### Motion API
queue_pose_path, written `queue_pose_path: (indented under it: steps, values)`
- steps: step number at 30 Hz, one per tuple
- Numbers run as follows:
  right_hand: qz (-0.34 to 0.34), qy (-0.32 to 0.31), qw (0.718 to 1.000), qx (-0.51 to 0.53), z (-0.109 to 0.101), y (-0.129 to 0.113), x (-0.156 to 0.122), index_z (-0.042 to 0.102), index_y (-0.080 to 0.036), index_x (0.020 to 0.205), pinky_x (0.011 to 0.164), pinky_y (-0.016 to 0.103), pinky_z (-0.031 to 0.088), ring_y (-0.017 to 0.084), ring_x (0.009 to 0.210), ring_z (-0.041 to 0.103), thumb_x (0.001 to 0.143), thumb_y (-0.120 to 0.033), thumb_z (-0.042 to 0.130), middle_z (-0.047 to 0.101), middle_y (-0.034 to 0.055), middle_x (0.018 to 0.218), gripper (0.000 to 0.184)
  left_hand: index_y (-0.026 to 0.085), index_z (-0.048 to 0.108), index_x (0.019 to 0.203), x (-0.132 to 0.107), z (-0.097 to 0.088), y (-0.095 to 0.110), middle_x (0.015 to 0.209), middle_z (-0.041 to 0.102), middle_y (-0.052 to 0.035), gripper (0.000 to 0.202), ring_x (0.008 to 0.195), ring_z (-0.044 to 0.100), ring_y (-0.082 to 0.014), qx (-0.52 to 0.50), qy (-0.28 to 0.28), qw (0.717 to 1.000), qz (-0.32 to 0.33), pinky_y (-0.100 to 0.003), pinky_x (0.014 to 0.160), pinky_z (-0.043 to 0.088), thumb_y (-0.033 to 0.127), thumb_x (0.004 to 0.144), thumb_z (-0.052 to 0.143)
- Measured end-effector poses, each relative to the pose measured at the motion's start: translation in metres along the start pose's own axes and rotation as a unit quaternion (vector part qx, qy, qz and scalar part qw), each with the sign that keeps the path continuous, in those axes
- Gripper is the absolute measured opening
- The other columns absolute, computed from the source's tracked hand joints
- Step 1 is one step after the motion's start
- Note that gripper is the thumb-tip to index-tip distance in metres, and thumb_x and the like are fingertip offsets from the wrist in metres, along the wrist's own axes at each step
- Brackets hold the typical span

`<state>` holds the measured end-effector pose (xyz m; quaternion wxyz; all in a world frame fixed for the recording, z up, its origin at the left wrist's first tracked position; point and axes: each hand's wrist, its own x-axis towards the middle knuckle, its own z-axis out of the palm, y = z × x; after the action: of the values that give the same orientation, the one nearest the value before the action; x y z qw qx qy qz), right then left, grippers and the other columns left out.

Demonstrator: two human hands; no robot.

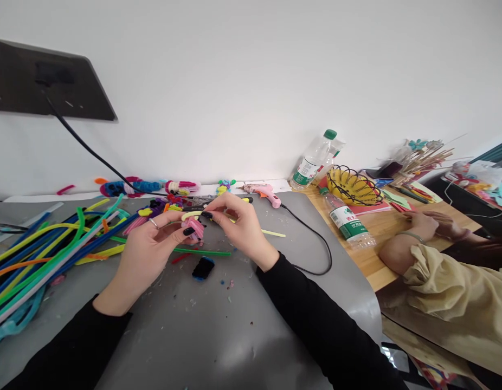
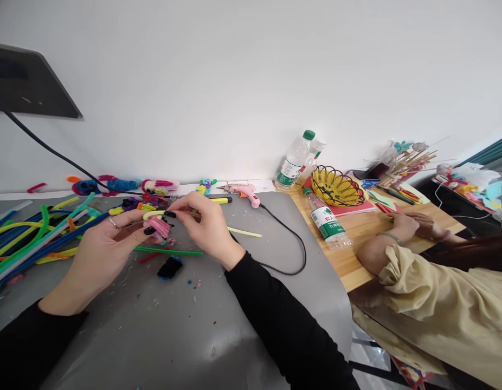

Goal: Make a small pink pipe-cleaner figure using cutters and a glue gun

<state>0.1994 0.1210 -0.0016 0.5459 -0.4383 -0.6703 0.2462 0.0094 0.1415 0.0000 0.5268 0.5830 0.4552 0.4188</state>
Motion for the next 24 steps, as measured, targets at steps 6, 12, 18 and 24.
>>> queue_pose_path:
  steps: [6, 12, 18, 24]
  values:
    - [-0.064, -0.058, 0.995, -0.047, 0.003, -0.009, -0.006, 0.067, -0.022, 0.096, 0.072, 0.029, 0.055, 0.016, 0.084, 0.063, 0.104, -0.024, 0.053, 0.068, 0.0051, 0.094, 0.016, 0.022, 0.075, 0.095, 0.001, -0.003, -0.001, 0.103, 0.082, -0.0089, 0.054, 0.077, 0.079, -0.0288, 0.034, 0.023, 0.999, 0.025, -0.045, 0.078, 0.069, 0.066, 0.066, 0.084]
    - [-0.084, -0.058, 0.987, -0.123, 0.003, -0.006, -0.007, 0.066, -0.022, 0.099, 0.074, 0.030, 0.054, 0.017, 0.088, 0.064, 0.107, -0.024, 0.048, 0.068, 0.0063, 0.095, 0.020, 0.022, 0.076, 0.100, 0.001, 0.000, -0.002, 0.107, 0.081, -0.0093, 0.052, 0.099, 0.077, -0.0333, 0.021, 0.019, 0.999, 0.043, -0.049, 0.087, 0.069, 0.060, 0.066, 0.086]
    - [-0.094, -0.036, 0.987, -0.125, 0.003, -0.004, -0.006, 0.066, -0.023, 0.097, 0.077, 0.029, 0.055, 0.016, 0.088, 0.065, 0.107, -0.021, 0.049, 0.068, 0.0053, 0.095, 0.019, 0.024, 0.079, 0.109, 0.000, -0.005, -0.012, 0.125, 0.077, -0.0085, 0.053, 0.110, 0.075, -0.0345, -0.077, 0.005, 0.995, 0.058, -0.048, 0.090, 0.069, 0.066, 0.077, 0.079]
    - [-0.128, -0.028, 0.982, -0.138, 0.004, -0.004, -0.007, 0.069, -0.022, 0.098, 0.079, 0.031, 0.055, 0.018, 0.090, 0.066, 0.108, -0.024, 0.048, 0.069, 0.0070, 0.096, 0.023, 0.026, 0.079, 0.115, 0.001, -0.008, -0.019, 0.121, 0.079, -0.0065, 0.051, 0.113, 0.074, -0.0371, -0.042, 0.012, 0.998, 0.038, -0.050, 0.093, 0.068, 0.064, 0.081, 0.077]
